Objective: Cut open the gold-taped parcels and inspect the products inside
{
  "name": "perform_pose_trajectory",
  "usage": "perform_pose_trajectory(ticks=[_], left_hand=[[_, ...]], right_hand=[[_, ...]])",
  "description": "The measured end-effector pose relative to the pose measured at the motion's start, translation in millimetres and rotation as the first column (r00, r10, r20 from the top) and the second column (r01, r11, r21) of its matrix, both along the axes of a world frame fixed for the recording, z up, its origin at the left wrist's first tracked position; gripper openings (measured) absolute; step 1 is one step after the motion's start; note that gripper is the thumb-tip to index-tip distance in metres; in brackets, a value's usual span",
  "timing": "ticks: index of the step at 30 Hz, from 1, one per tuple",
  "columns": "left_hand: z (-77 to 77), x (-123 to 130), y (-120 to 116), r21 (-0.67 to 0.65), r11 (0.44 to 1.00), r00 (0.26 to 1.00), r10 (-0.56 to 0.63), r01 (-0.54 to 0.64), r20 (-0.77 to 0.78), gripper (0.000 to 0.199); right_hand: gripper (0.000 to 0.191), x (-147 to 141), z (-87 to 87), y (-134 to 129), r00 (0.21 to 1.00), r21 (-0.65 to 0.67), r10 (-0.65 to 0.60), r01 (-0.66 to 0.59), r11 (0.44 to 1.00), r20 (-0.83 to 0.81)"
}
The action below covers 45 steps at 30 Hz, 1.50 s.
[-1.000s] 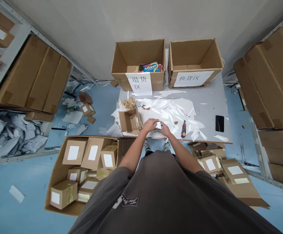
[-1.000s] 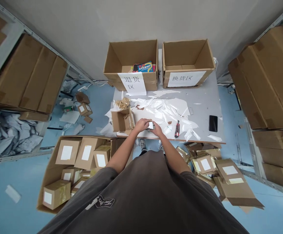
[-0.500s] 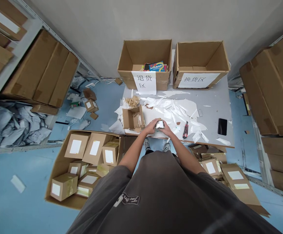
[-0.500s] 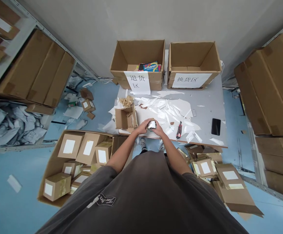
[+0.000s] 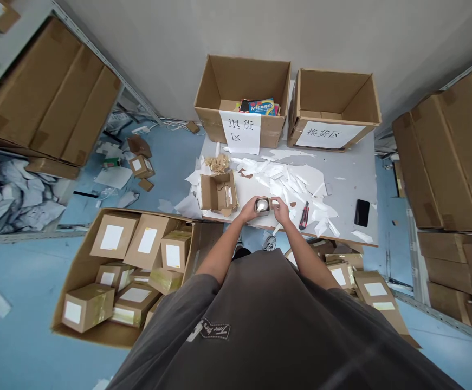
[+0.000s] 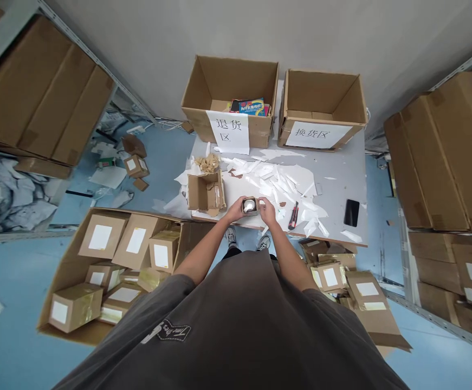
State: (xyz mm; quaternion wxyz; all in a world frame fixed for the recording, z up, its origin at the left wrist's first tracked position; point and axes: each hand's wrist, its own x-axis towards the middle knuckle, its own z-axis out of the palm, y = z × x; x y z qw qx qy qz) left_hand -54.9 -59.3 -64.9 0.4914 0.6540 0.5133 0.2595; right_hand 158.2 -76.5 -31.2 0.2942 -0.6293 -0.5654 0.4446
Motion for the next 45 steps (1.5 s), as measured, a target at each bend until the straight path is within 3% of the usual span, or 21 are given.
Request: perform_pose_trajectory(ticks=[5,12,17,22,25,28,31,34,37,40,42,45], left_hand=[[-11.8,2.5,0.0,0.024,1.0,0.999,-0.008,0.009,-0.041,0.091],[-12.2,4.8,3.5,0.008,0.999,0.997,-0.051,0.052,-0.052,0.09],[-5.5,-1.9,5.7,0.02,0.998,0.996,-0.062,0.064,-0.062,0.094],[3.6,-4.3,7.5,0.004,0.997,0.992,-0.079,0.08,-0.103,0.086],[7.6,-1.0,8.3,0.001,0.998,0.987,-0.068,0.069,-0.143,0.084],[15.1,-1.2,8.8,-0.028,0.996,0.98,-0.083,0.08,-0.178,0.09],[34.8,-7.3,8.6,-0.019,0.996,0.97,-0.09,0.088,-0.226,0.12],[72.7,-10.3,8.5,0.112,0.994,0.973,0.039,-0.013,-0.229,0.147],[122.1,0.0,9.5,0.284,0.951,0.986,0.149,-0.124,-0.069,0.133],[166.7,16.2,12.2,0.314,0.934,0.985,0.17,-0.168,0.022,0.113],[188.6,21.6,14.7,0.292,0.931,0.976,0.207,-0.218,0.068,0.102],[210.8,18.8,18.2,0.161,0.953,0.944,0.214,-0.259,0.252,0.099]], right_hand=[[0.04,-3.7,13.0,1.8,0.984,0.013,0.023,-0.026,1.0,0.175],[0.059,-16.8,32.6,31.1,0.789,-0.212,0.395,-0.334,0.919,0.47],[0.039,-35.6,39.3,45.3,0.718,-0.175,0.457,-0.435,0.883,0.524],[0.039,-23.5,63.8,43.4,0.823,-0.05,0.374,-0.392,0.919,0.426],[0.046,-10.3,89.9,48.6,0.908,0.039,0.294,-0.319,0.947,0.3],[0.052,-0.6,123.6,61.3,0.961,0.037,0.231,-0.239,0.97,0.151],[0.057,6.4,160.4,74.7,0.991,0.029,0.125,-0.126,0.992,0.049],[0.06,10.1,190.9,83.9,1.0,0.085,0.019,-0.021,0.996,0.018],[0.065,7.8,210.2,89.9,0.994,0.126,-0.104,0.101,0.987,0.024],[0.066,3.4,224.9,92.8,0.985,0.125,-0.156,0.164,0.978,-0.07],[0.065,3.3,235.0,90.2,0.974,0.097,-0.09,0.112,0.989,-0.207],[0.073,5.6,245.3,76.5,0.896,0.03,0.117,-0.115,0.993,-0.429]])
